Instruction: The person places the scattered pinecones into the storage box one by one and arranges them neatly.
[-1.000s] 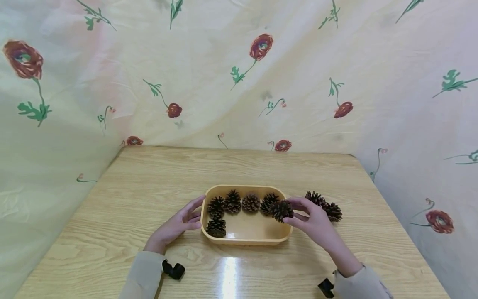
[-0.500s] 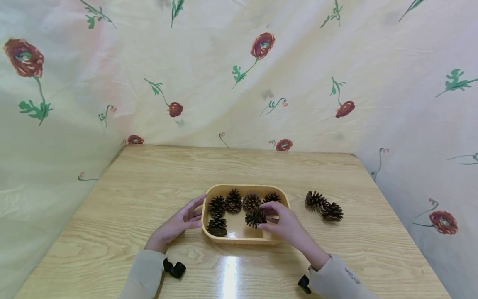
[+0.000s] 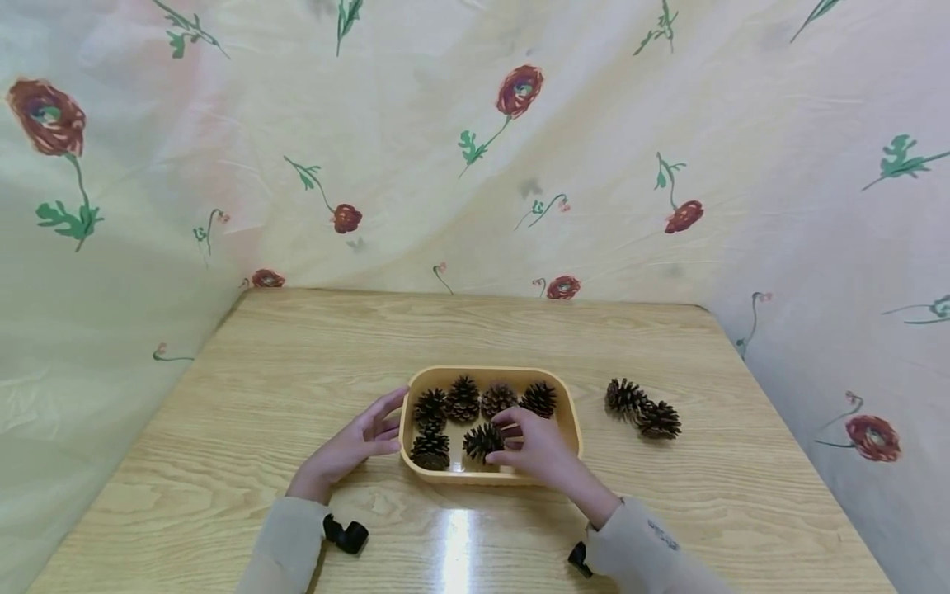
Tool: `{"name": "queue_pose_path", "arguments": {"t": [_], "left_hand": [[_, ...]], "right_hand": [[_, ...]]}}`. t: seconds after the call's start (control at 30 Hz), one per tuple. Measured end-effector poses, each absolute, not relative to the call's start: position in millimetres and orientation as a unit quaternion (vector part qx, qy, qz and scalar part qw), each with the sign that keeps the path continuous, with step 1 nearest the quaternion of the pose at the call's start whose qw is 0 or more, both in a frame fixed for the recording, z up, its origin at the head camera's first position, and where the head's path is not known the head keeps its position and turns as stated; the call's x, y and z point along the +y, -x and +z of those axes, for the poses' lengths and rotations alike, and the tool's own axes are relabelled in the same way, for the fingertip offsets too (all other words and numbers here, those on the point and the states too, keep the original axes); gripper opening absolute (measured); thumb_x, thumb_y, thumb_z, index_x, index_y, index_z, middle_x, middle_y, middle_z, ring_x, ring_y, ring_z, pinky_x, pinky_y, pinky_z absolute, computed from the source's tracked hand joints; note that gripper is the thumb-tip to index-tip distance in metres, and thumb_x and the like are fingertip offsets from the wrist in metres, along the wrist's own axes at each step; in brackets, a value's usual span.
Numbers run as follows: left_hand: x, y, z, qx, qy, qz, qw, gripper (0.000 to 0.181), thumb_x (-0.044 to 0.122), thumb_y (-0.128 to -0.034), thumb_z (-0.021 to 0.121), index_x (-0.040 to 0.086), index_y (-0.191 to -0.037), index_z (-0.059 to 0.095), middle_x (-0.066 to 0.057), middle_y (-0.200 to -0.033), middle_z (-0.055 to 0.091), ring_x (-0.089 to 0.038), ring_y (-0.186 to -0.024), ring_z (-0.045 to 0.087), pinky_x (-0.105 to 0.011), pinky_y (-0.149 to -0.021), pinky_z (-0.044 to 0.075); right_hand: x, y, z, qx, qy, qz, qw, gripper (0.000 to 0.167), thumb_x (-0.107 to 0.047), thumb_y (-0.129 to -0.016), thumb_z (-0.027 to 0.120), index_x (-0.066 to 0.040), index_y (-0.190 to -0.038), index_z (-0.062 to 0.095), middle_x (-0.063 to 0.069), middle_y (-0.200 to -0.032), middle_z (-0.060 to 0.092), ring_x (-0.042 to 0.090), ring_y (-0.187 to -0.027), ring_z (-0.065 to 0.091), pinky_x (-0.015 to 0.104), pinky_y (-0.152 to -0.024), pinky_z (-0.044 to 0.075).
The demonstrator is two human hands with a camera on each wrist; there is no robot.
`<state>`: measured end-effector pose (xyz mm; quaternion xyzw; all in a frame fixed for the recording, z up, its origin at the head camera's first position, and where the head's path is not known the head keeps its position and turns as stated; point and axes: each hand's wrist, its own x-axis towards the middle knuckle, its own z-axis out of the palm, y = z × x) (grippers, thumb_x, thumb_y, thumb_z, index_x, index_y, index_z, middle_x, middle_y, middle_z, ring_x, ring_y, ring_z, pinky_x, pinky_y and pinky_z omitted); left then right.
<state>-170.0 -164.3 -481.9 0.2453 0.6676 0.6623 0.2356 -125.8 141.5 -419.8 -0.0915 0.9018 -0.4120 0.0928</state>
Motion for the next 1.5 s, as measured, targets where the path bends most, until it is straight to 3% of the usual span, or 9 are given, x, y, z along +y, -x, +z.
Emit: {"name": "queue_pose_path", "arguments": {"t": [0.7,1.13,1.33,1.5], "left_hand": [[-164,169,-482,0.675,-0.244,0.656,0.233,0.082,0.006,-0.0933,0.061,0.014,-0.157,0.010,-0.020,-0.162,0.007,-0.050,-0.143,0.023,-0.059,-0.116,0.024],[-164,170,-481,0.674,-0.244,0.657,0.234,0.082,0.008,-0.0933,0.061,0.014,-0.157,0.011,-0.020,-0.162,0.007,-0.049,-0.143,0.023,-0.058,-0.116,0.025],[-164,171,-482,0.671,-0.245,0.659,0.236,0.082,0.009,-0.0932,0.062,0.014,-0.157,0.011,-0.019,-0.163,0.008,-0.049,-0.143,0.023,-0.054,-0.116,0.027],[-165,170,-481,0.669,-0.244,0.660,0.238,0.082,0.010,-0.0931,0.062,0.013,-0.157,0.010,-0.019,-0.163,0.008,-0.048,-0.144,0.022,-0.042,-0.116,0.033]], "right_hand": [[119,131,-431,0.893,0.137,-0.410,0.122,0.049,-0.016,-0.077,0.081,0.002,-0.118,0.060,0.017,-0.114,0.065,0.030,-0.099,0.067,0.037,-0.081,0.059],[133,129,-422,0.881,0.132,-0.433,0.136,0.054,-0.015,-0.078,0.080,0.004,-0.123,0.058,0.022,-0.120,0.064,0.037,-0.110,0.063,0.041,-0.089,0.057],[149,127,-421,0.864,0.111,-0.474,0.131,0.052,-0.012,-0.080,0.078,0.007,-0.124,0.056,0.023,-0.122,0.062,0.038,-0.113,0.060,0.040,-0.093,0.056],[163,122,-417,0.860,0.100,-0.488,0.116,0.051,-0.013,-0.083,0.076,0.005,-0.126,0.055,0.023,-0.125,0.060,0.039,-0.116,0.059,0.041,-0.095,0.055]]}}
